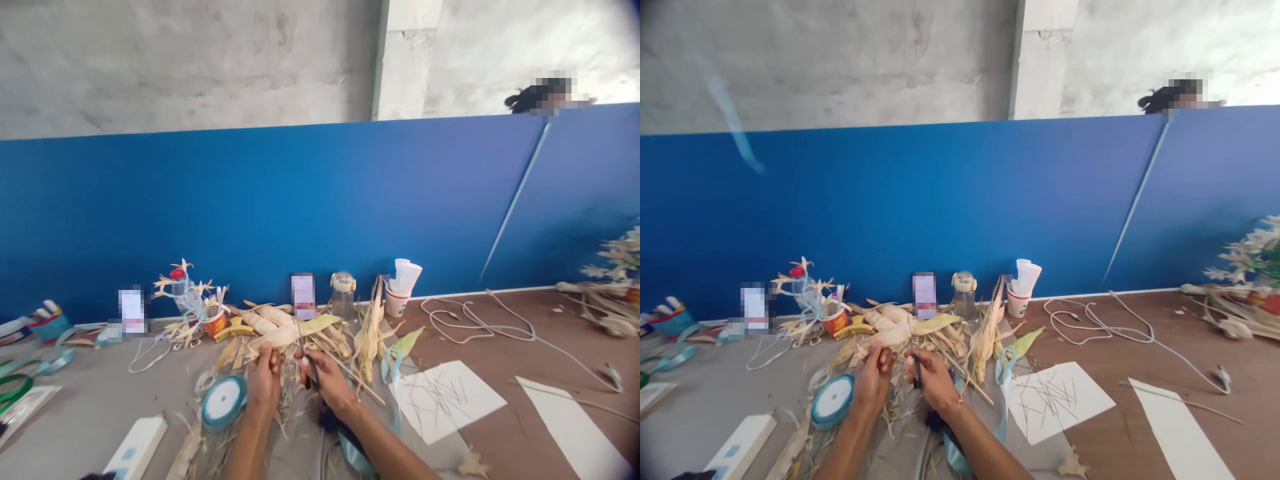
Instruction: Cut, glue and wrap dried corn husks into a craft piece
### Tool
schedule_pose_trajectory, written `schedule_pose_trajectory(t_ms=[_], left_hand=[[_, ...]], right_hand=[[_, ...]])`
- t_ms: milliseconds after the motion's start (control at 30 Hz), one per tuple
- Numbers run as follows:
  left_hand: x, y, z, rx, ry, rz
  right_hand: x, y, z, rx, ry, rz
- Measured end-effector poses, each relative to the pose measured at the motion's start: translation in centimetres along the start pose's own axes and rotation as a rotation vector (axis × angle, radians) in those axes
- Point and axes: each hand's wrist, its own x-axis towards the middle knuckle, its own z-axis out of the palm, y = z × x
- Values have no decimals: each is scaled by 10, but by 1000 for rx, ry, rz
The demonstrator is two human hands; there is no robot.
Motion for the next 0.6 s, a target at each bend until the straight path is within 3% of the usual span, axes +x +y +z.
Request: schedule_pose_trajectory(t_ms=[600], left_hand=[[2, 0, -4, -3, -5, -14]], right_hand=[[-4, 7, 5, 11, 5, -36]])
